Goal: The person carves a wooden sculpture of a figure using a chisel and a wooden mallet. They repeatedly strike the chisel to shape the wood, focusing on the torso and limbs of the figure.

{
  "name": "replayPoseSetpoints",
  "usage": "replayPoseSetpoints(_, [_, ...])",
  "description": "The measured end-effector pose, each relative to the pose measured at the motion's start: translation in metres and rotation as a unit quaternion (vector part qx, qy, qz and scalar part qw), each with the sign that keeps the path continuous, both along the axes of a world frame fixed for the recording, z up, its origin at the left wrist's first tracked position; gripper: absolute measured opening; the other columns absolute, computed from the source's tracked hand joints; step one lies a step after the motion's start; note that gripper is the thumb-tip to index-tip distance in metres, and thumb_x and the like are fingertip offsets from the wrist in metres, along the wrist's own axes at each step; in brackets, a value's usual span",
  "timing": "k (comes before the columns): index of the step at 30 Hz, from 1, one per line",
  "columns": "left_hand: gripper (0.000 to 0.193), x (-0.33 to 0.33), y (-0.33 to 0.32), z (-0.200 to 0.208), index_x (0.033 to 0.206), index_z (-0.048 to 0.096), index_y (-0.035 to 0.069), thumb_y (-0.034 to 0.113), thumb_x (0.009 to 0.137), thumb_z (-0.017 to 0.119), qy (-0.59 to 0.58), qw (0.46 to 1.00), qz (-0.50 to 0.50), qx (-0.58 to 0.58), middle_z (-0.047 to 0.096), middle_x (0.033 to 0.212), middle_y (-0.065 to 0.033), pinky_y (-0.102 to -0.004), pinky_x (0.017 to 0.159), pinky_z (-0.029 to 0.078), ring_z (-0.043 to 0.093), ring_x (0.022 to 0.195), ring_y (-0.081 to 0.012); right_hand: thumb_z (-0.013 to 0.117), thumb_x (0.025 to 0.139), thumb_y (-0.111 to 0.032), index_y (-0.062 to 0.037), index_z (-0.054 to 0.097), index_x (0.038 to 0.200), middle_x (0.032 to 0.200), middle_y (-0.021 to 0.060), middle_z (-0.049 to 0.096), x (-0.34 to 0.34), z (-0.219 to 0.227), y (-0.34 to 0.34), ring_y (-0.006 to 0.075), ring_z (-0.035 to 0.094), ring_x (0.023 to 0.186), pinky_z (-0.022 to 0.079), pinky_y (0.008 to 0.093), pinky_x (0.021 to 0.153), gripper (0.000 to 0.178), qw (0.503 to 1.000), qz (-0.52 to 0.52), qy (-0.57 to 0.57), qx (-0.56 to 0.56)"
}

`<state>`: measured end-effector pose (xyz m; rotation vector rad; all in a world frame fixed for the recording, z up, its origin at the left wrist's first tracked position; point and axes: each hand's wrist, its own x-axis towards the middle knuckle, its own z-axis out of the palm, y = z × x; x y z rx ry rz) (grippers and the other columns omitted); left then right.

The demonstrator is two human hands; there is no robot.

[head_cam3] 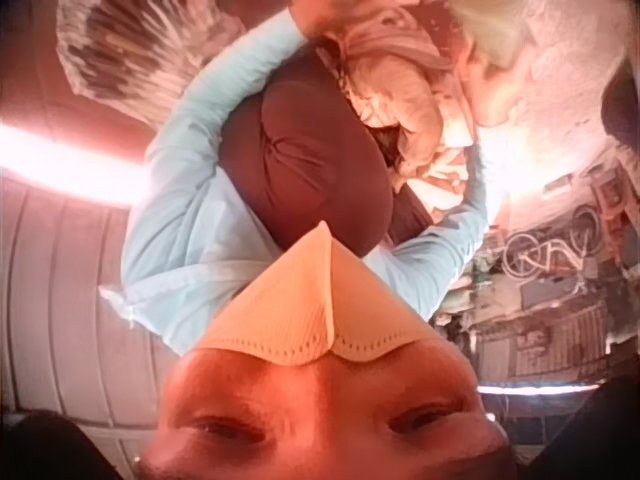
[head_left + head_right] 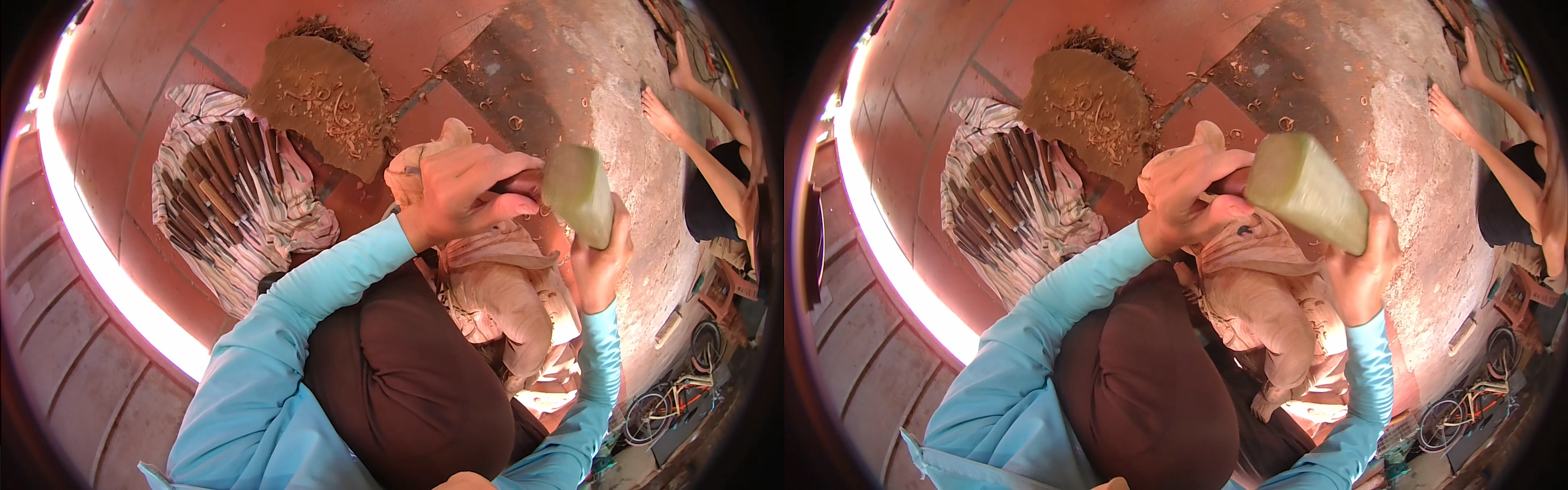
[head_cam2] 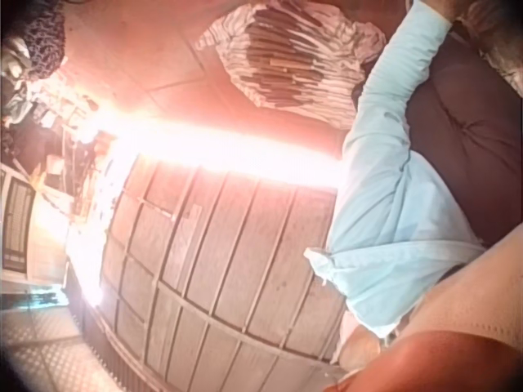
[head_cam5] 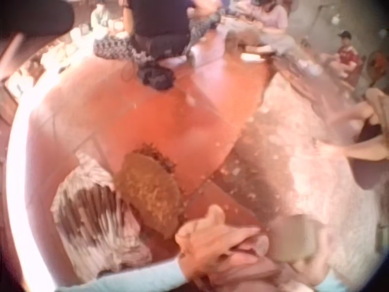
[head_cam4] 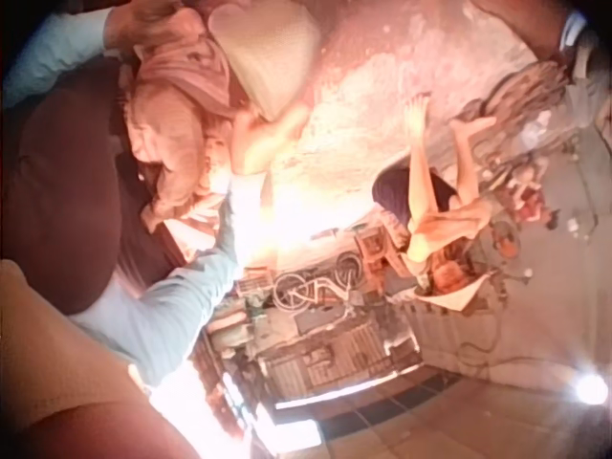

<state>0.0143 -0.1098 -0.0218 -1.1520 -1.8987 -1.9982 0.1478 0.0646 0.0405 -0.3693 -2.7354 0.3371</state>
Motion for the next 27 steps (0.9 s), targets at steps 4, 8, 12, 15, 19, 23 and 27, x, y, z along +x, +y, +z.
replayPoseSetpoints(4, [0.043, 0.006, 0.006, -0.011, 0.102, 0.065, 0.009, 0.033, 0.069, 0.076, 0.014, 1.000, -0.006, 0.015, 0.061, 0.069, -0.0028, -0.0294, 0.049, 0.042, 0.057, 0.056, -0.0182, 0.061, 0.083, 0.009, 0.0024, 0.053, 0.104, 0.084, 0.0045, 0.061, 0.007, -0.009, 0.004, 0.0156, 0.062, 0.074, 0.051, 0.0310, 0.069, 0.024, 0.975, -0.068, 0.107, -0.180])
replayPoseSetpoints(8, [0.042, 0.005, 0.008, -0.012, 0.102, 0.064, 0.009, 0.034, 0.069, 0.076, 0.016, 1.000, -0.001, 0.007, 0.060, 0.068, -0.0027, -0.0298, 0.048, 0.041, 0.056, 0.056, -0.0182, 0.061, 0.084, 0.007, 0.0014, 0.061, 0.089, 0.085, 0.0033, 0.062, 0.017, -0.015, 0.005, 0.0124, 0.058, 0.080, 0.047, 0.0270, 0.076, 0.008, 0.951, -0.127, 0.094, -0.266])
replayPoseSetpoints(12, [0.041, 0.008, 0.005, -0.014, 0.101, 0.065, 0.010, 0.034, 0.070, 0.076, 0.013, 1.000, -0.004, -0.006, 0.060, 0.068, -0.0026, -0.0300, 0.048, 0.041, 0.056, 0.056, -0.0183, 0.060, 0.084, 0.006, 0.0019, 0.061, 0.089, 0.084, 0.0034, 0.062, -0.002, 0.003, -0.012, 0.0120, 0.057, 0.081, 0.046, 0.0260, 0.077, 0.007, 0.982, -0.115, 0.018, -0.147])
replayPoseSetpoints(15, [0.041, 0.005, 0.008, -0.012, 0.101, 0.065, 0.010, 0.034, 0.070, 0.076, 0.020, 1.000, 0.000, 0.002, 0.060, 0.068, -0.0025, -0.0300, 0.048, 0.041, 0.056, 0.055, -0.0180, 0.059, 0.084, 0.007, 0.0021, 0.061, 0.089, 0.086, 0.0042, 0.063, 0.009, -0.003, 0.003, 0.0126, 0.058, 0.082, 0.046, 0.0262, 0.077, 0.007, 0.966, -0.106, 0.075, -0.224])
replayPoseSetpoints(19, [0.041, 0.005, 0.008, -0.013, 0.101, 0.065, 0.010, 0.033, 0.070, 0.076, 0.014, 1.000, -0.005, 0.003, 0.060, 0.068, -0.0027, -0.0300, 0.049, 0.041, 0.056, 0.056, -0.0183, 0.062, 0.081, 0.008, 0.0025, 0.058, 0.101, 0.093, 0.0070, 0.065, 0.014, -0.013, 0.001, 0.0153, 0.060, 0.081, 0.047, 0.0293, 0.074, 0.022, 0.979, -0.102, 0.019, -0.177])
replayPoseSetpoints(23, [0.041, 0.004, 0.003, -0.012, 0.101, 0.064, 0.009, 0.033, 0.070, 0.076, 0.022, 1.000, -0.011, 0.000, 0.062, 0.070, -0.0035, -0.0300, 0.049, 0.042, 0.057, 0.056, -0.0188, 0.065, 0.080, 0.004, 0.0004, 0.055, 0.105, 0.090, 0.0077, 0.064, 0.012, -0.013, -0.003, 0.0133, 0.061, 0.077, 0.049, 0.0284, 0.070, 0.027, 0.979, -0.098, 0.041, -0.176])
replayPoseSetpoints(27, [0.042, 0.001, -0.001, -0.011, 0.103, 0.064, 0.009, 0.032, 0.070, 0.076, 0.031, 0.999, -0.005, 0.015, 0.062, 0.070, -0.0032, -0.0304, 0.049, 0.042, 0.057, 0.056, -0.0188, 0.068, 0.074, 0.004, -0.0011, 0.054, 0.109, 0.095, 0.0127, 0.064, 0.019, -0.015, 0.000, 0.0192, 0.063, 0.084, 0.050, 0.0313, 0.074, 0.039, 0.977, -0.064, 0.024, -0.201])
